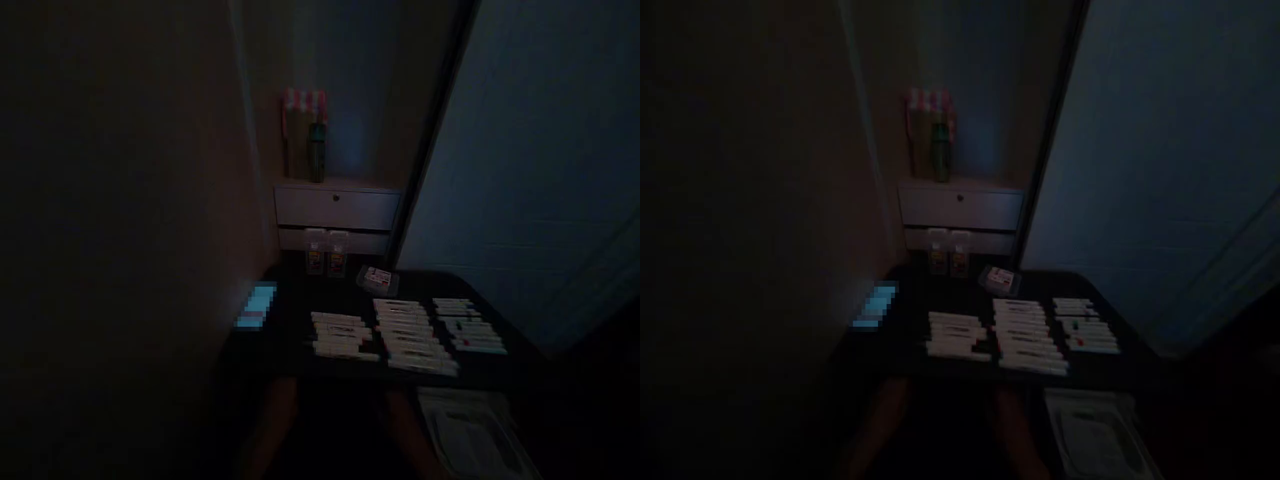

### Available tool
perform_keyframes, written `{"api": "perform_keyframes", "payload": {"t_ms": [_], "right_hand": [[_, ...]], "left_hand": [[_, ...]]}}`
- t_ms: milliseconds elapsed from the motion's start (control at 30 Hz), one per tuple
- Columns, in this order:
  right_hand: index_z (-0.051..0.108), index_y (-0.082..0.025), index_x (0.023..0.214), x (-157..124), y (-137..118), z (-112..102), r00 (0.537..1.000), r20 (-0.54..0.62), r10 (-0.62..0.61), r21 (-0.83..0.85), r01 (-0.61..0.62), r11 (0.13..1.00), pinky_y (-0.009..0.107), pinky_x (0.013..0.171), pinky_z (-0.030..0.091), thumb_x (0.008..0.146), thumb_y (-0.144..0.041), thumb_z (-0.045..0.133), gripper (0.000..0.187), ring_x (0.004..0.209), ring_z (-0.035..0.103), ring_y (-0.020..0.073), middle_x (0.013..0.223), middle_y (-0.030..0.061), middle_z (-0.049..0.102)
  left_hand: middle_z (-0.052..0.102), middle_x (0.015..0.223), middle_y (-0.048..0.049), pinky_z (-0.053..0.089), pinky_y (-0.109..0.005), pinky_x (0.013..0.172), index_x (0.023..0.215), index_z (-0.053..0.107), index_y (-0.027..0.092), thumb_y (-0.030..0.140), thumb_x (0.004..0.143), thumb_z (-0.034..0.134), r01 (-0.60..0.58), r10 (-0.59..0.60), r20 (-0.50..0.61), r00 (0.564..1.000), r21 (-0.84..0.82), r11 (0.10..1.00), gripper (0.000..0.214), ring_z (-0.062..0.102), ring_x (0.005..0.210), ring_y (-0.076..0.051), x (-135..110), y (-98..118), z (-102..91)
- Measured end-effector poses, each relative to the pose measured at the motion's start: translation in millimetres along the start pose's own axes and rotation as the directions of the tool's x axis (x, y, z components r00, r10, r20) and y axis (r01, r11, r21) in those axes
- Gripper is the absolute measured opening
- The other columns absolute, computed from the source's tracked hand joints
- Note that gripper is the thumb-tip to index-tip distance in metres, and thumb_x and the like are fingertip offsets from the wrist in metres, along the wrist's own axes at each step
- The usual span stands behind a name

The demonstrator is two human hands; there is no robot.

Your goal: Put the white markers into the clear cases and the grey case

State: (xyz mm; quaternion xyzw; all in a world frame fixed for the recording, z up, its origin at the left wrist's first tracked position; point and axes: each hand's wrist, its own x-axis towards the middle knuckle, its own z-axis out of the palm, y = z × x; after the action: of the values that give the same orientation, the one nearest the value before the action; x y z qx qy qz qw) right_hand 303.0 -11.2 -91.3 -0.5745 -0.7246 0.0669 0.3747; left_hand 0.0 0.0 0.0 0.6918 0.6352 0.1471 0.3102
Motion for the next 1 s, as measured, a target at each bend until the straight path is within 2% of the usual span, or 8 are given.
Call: {"api": "perform_keyframes", "payload": {"t_ms": [133,233,333,400,500,600,700,1000], "right_hand": [[0.075,-0.026,0.117,-5,-33,-28,0.987,0.093,-0.132,0.143,0.118,0.983,0.042,0.096,0.06,0.097,-0.048,0.057,0.035,0.114,0.07,0.0306,0.119,0.0124,0.075],[0.075,-0.027,0.102,14,-77,-56,0.935,0.295,-0.198,0.31,0.103,0.945,0.028,0.083,0.06,0.101,-0.04,0.057,0.022,0.094,0.073,0.0209,0.105,0.0051,0.077],[0.069,-0.025,0.094,51,-116,-72,0.953,0.235,-0.192,0.372,0.095,0.923,0.026,0.079,0.056,0.104,-0.033,0.055,0.019,0.084,0.07,0.0172,0.092,0.0014,0.073],[0.066,-0.023,0.092,75,-131,-70,0.977,0.047,-0.209,0.356,0.179,0.917,0.028,0.078,0.054,0.104,-0.026,0.05,0.02,0.083,0.067,0.0178,0.09,0.0026,0.07],[0.066,-0.023,0.103,99,-138,-56,0.956,-0.149,-0.255,0.242,0.285,0.928,0.034,0.088,0.052,0.1,-0.018,0.052,0.015,0.097,0.066,0.0216,0.101,0.0056,0.07],[0.065,-0.026,0.116,109,-139,-44,0.933,-0.157,-0.325,0.099,0.342,0.934,0.045,0.101,0.047,0.091,-0.016,0.062,0.027,0.11,0.062,0.0265,0.115,0.007,0.069],[0.064,-0.025,0.119,112,-143,-39,0.929,-0.073,-0.362,0.025,0.364,0.931,0.055,0.108,0.04,0.084,-0.018,0.067,0.036,0.12,0.058,0.0307,0.127,0.0089,0.066],[0.067,-0.025,0.121,116,-143,-36,0.944,0.066,-0.324,-0.033,0.326,0.945,0.063,0.127,0.012,0.071,-0.013,0.058,0.052,0.14,0.045,0.0312,0.144,0.0093,0.058]], "left_hand": [[0.075,0.105,-0.0093,0.05,-0.036,0.088,0.103,0.072,0.022,0.027,0.091,0.058,-0.082,0.082,0.075,0.994,-0.005,0.997,0.018,0.068,0.1,-0.027,-11,-1,-21.2],[0.076,0.108,-0.0041,0.051,-0.033,0.087,0.105,0.072,0.024,0.037,0.089,0.063,-0.267,0.299,0.225,0.927,-0.162,0.95,0.023,0.067,0.097,-0.023,-20,12,-53.4],[0.074,0.089,-0.0041,0.053,-0.029,0.066,0.098,0.069,0.02,0.05,0.095,0.055,-0.228,0.334,0.187,0.924,-0.431,0.873,0.033,0.068,0.073,-0.019,-7,37,-82.3],[0.072,0.079,-0.0032,0.052,-0.028,0.06,0.089,0.066,0.02,0.053,0.093,0.056,-0.278,0.323,-0.008,0.946,-0.529,0.802,0.035,0.066,0.064,-0.018,18,51,-91.4],[0.072,0.077,-0.0039,0.053,-0.03,0.063,0.084,0.067,0.021,0.052,0.09,0.055,-0.403,0.198,-0.451,0.87,-0.421,0.813,0.034,0.068,0.068,-0.02,64,60,-92.4],[0.076,0.091,-0.0074,0.055,-0.037,0.08,0.089,0.069,0.022,0.049,0.086,0.058,-0.425,0.159,-0.582,0.797,-0.354,0.834,0.03,0.071,0.089,-0.026,94,53,-87.1],[0.076,0.094,-0.0089,0.054,-0.042,0.086,0.094,0.069,0.022,0.046,0.086,0.055,-0.405,0.133,-0.623,0.771,-0.318,0.857,0.029,0.071,0.092,-0.029,101,38,-79.8],[0.079,0.092,-0.0078,0.055,-0.04,0.085,0.09,0.073,0.022,0.045,0.086,0.058,-0.358,0.155,-0.546,0.823,-0.288,0.888,0.028,0.074,0.089,-0.028,96,20,-67.3]]}}
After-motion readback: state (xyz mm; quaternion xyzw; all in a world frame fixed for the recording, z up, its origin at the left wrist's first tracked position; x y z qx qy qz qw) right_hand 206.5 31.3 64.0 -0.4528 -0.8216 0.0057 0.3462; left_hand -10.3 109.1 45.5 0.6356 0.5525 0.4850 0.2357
